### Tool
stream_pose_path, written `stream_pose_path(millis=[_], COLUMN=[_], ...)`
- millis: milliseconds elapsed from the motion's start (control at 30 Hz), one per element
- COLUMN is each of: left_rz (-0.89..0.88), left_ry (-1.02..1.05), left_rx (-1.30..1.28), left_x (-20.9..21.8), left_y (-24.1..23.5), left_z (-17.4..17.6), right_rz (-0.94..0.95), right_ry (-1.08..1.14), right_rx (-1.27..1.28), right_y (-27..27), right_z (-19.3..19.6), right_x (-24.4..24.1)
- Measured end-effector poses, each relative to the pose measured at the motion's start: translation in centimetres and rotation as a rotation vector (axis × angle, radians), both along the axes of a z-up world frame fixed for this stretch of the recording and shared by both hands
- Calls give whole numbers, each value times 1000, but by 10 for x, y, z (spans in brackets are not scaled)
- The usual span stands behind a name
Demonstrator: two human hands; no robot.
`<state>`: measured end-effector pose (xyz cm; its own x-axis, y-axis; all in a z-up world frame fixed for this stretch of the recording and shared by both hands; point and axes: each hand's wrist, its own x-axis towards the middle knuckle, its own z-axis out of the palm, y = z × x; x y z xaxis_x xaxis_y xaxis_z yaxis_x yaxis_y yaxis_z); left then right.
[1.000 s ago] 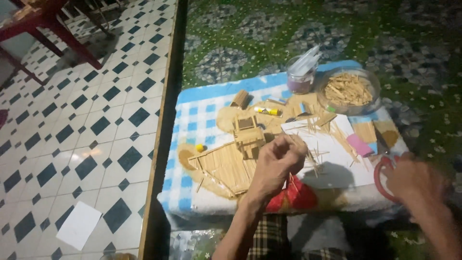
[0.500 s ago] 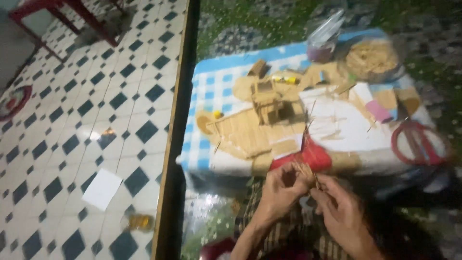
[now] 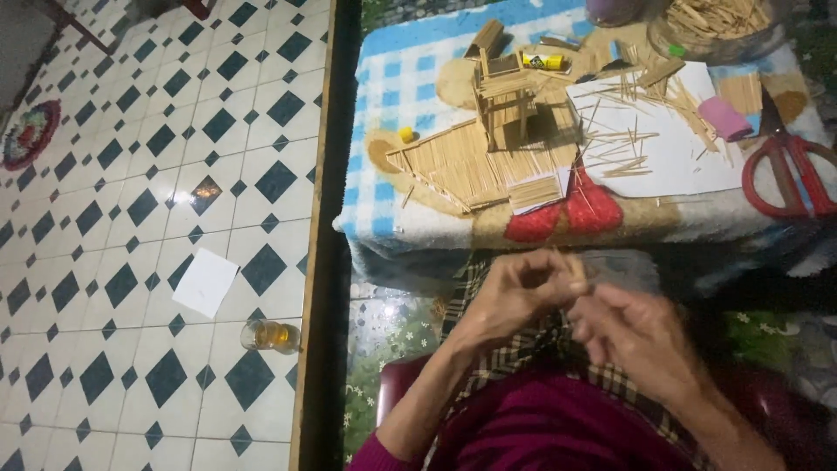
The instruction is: The person assembles a small wooden structure using thin wooden sticks, glue, and scissors. They cut sticks to size, apply glue, and attach pieces to a partially built model on a patterned cloth.
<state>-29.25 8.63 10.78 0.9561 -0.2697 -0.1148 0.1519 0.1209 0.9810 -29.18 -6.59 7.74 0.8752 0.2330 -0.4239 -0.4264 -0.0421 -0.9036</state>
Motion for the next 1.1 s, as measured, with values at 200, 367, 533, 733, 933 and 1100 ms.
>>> stream_pose_path(millis=[200, 367, 533, 733, 933, 1100], left_rz=[-140, 102, 264, 205, -135, -142], left_ry=[115, 296, 382, 601, 575, 550], left_rx=[-452, -540, -439, -460, -405, -376], left_x=[-14, -14, -3, -17, -42, -43], left_y=[24, 19, 39, 38, 7, 15], left_z=[-34, -66, -119, -125, -126, -103], right_rz=[240, 241, 270, 373, 728, 604], right_ry=[265, 396, 359, -411, -942, -1067], right_rx=[343, 290, 220, -620, -1284, -1439], right_y=[12, 17, 14, 10, 28, 37], right_z=[-40, -62, -56, -122, -178, -183], right_x=[-1, 9, 32, 56, 55, 49])
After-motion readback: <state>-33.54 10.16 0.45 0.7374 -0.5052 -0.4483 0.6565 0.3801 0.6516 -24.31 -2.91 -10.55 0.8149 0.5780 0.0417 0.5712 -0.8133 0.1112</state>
